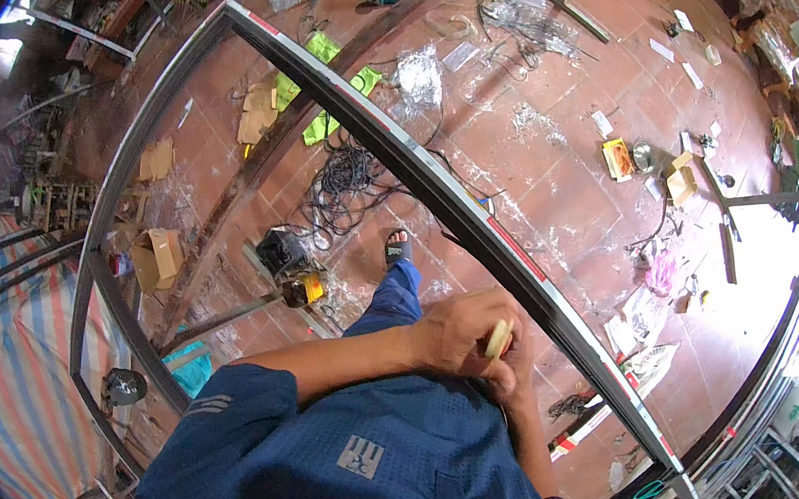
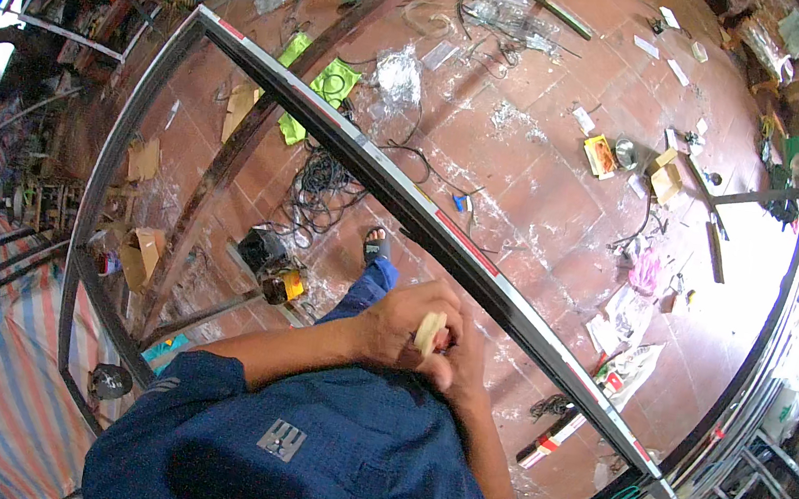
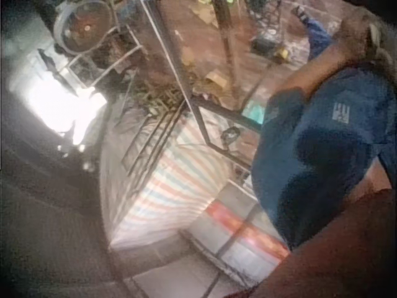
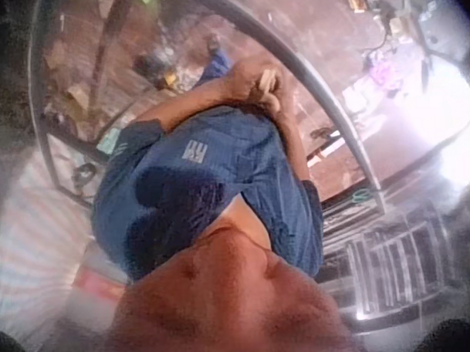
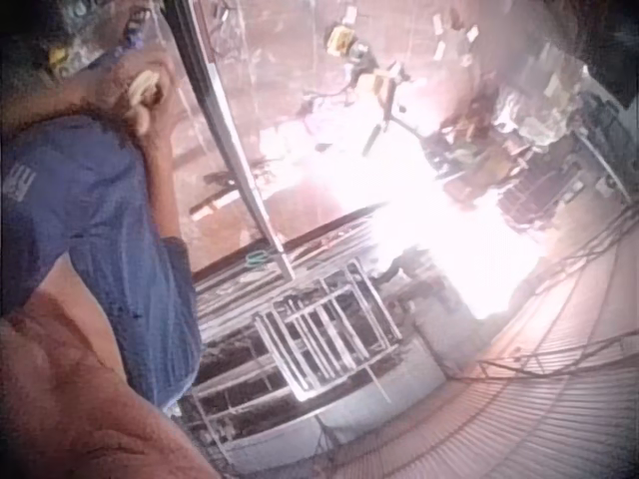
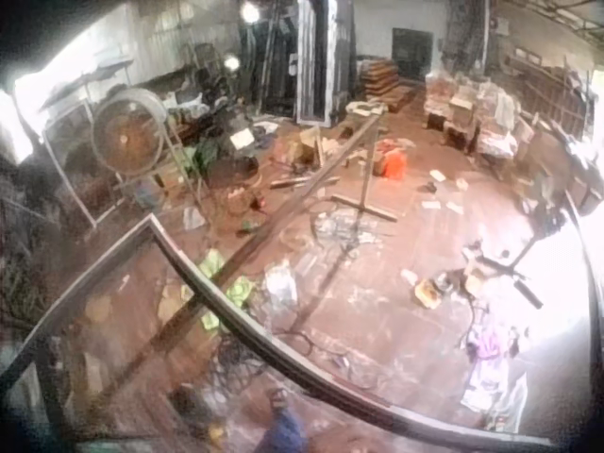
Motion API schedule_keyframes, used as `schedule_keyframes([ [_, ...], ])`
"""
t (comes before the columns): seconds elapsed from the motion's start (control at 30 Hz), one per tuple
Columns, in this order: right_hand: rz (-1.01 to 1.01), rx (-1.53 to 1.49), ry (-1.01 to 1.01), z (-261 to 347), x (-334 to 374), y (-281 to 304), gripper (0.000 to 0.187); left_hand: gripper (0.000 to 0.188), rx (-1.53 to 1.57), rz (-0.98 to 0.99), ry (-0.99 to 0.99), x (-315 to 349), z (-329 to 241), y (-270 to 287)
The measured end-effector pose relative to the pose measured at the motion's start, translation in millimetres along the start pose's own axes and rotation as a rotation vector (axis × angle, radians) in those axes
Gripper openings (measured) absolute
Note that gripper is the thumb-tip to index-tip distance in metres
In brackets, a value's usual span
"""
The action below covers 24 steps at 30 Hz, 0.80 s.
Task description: The person applies masking tape along the edges of a large rectangular metal frame using a handheld tape dispenser. They move around the frame, pressing the tape into place and smoothing it down with their fingers.
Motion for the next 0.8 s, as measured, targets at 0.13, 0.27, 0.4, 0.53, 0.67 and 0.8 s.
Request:
schedule_keyframes([
  [0.13,-0.092,0.149,-0.194,-26,2,17,0.020,0.050,-0.144,-0.088,0.267,28,115,35],
  [0.27,0.012,0.440,0.175,12,-30,3,0.029,0.049,-0.456,-0.027,0.737,19,216,69],
  [0.4,0.174,0.577,0.254,12,-41,-30,0.041,0.045,-0.482,-0.107,0.483,10,301,41],
  [0.53,0.070,0.638,0.197,-2,-35,-34,0.040,0.052,-0.288,0.342,0.520,13,353,18],
  [0.67,-0.077,0.646,0.181,-7,-32,-36,0.030,0.056,-0.373,0.375,0.703,48,379,53],
  [0.8,-0.167,0.679,0.187,-6,-33,-36,0.025,0.063,-0.408,0.181,0.707,33,316,83],
])
Point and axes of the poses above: each hand's wrist, its own x-axis away from the middle knuckle, its own y-axis out of the back of the hand, z = x × y, the point moved 8 cm from there along -x, towards the middle knuckle, and after that the axes turned 13 degrees about y, right-handed, at the moved point
